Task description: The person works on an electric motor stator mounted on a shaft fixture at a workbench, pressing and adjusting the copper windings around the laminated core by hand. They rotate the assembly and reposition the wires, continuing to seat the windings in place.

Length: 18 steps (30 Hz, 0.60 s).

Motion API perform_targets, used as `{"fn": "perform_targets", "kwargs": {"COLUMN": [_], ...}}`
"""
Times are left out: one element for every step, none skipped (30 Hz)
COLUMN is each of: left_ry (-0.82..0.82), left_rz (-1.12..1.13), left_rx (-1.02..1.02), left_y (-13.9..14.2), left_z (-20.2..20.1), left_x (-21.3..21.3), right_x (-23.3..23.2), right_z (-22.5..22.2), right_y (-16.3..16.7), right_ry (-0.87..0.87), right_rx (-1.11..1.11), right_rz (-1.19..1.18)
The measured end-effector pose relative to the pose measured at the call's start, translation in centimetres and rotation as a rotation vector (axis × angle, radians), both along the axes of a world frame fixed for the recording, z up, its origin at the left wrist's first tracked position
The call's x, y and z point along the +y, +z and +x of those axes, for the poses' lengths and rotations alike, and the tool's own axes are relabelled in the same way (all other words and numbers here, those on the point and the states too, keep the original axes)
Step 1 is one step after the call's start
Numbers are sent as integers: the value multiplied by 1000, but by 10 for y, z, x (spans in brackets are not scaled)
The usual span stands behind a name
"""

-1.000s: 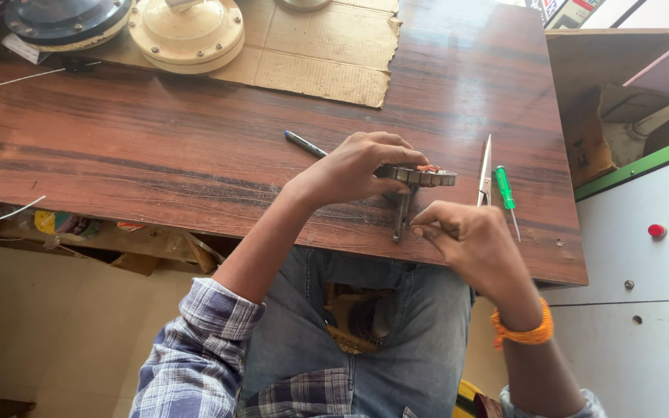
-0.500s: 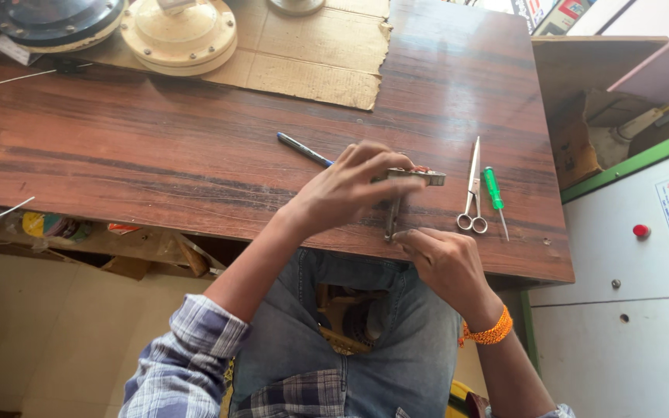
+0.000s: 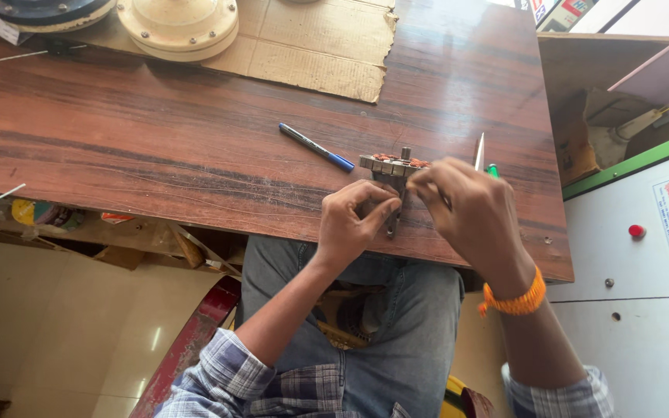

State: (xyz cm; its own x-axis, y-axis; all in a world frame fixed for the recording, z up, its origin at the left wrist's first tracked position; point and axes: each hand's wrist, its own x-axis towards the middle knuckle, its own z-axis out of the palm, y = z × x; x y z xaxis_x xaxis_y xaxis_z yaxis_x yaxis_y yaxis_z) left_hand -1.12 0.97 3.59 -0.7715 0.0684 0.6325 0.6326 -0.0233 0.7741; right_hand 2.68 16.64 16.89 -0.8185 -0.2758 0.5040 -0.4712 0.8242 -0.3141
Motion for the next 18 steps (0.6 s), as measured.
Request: {"fn": "perform_targets", "kwargs": {"left_ry": [-42,-86,-131,-122,-112,-103,-92,-83,-75,-65,-55,-46,-30,-15,1,20,40,59], "left_rz": [71,140,209,219,229,238,228,218,209,202,195,188,193,197,200,201,202,201], "left_rx": [-170,-340,-510,-554,-597,-639,-648,-658,-667,-659,-652,-646,-668,-691,-714,-688,-661,-632], "left_y": [1,2,4,6,8,10,12,14,16,17,18,19,19,20,20,20,21,21], "left_z": [1,1,2,2,2,2,3,3,4,4,3,3,2,0,-1,-2,-2,-2], "left_x": [3,6,7,8,9,10,11,12,13,14,15,17,19,21,23,25,28,29], "right_x": [-1,-4,-5,-6,-6,-5,-4,-2,1,5,10,15,19,23,26,30,32,35], "right_z": [-9,-18,-26,-32,-38,-44,-50,-56,-61,-65,-68,-72,-76,-81,-84,-85,-87,-89], "right_y": [2,3,3,3,3,3,2,0,-1,-2,-4,-5,-7,-10,-13,-16,-18,-21], "right_ry": [-8,-16,-21,-36,-51,-66,-57,-49,-43,-78,-114,-150,-185,-220,-255,-265,-273,-281], "right_rx": [-2,-4,-7,-27,-46,-65,-120,-175,-231,-276,-321,-366,-383,-400,-418,-419,-418,-415], "right_rz": [9,16,22,23,22,21,-31,-82,-131,-128,-125,-121,-109,-99,-89,-94,-100,-107]}}
